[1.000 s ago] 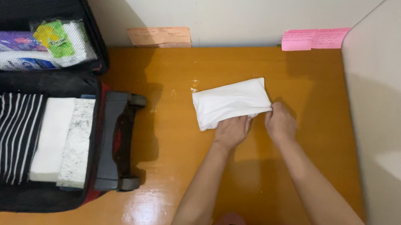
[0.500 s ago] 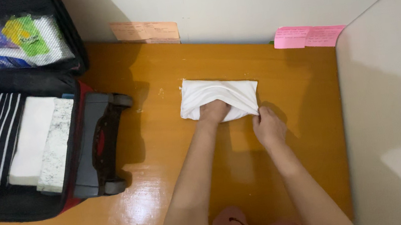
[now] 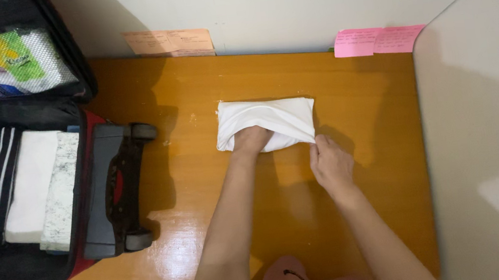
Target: The person folds a white shirt on a table and places it into an open suitcase.
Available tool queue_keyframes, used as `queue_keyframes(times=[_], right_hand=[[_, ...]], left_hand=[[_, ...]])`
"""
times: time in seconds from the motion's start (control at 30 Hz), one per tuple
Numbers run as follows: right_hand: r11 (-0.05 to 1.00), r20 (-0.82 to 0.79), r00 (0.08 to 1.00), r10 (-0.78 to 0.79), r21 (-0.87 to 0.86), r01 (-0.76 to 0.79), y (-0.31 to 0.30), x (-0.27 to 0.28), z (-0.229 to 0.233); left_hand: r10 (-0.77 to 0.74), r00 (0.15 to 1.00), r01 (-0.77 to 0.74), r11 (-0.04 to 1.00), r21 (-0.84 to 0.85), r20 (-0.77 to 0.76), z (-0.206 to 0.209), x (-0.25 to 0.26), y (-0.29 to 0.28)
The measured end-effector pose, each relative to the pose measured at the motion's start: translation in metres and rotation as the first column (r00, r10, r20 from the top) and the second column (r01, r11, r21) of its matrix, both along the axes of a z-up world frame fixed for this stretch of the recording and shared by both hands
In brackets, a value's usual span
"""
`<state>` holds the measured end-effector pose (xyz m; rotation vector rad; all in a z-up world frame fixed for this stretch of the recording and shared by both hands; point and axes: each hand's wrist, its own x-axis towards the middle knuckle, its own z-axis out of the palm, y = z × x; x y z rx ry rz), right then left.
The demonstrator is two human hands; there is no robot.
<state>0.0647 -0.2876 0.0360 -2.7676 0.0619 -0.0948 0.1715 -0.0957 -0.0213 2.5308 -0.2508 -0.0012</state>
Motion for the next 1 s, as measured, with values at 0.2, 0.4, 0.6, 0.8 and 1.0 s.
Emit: queue_keyframes(times=[0.2, 0.4, 0.6, 0.8, 1.0], right_hand=[[0.994, 0.097, 0.989, 0.114, -0.009, -0.113, 0.000, -0.021, -0.013], [0.993, -0.039, 0.999, -0.004, -0.114, 0.000, -0.013, -0.012, -0.035], [0.987, -0.095, 0.994, -0.054, -0.157, 0.039, -0.019, -0.001, -0.045], [0.979, -0.132, 0.989, -0.065, -0.200, 0.038, -0.009, -0.006, -0.050], [0.977, -0.003, 0.997, -0.080, -0.198, 0.078, -0.004, -0.019, -0.048]], left_hand=[[0.259, 0.966, -0.259, 0.966, -0.013, 0.005, -0.007, 0.009, -0.020], [0.219, 0.971, -0.191, 0.952, -0.238, 0.099, 0.004, -0.014, -0.011], [-0.104, 0.994, 0.104, 0.994, -0.017, -0.026, 0.024, -0.087, 0.052], [-0.330, 0.912, 0.215, 0.891, 0.401, 0.245, 0.017, -0.159, 0.069], [-0.251, 0.922, 0.230, 0.968, 0.104, 0.296, 0.021, -0.194, 0.087]])
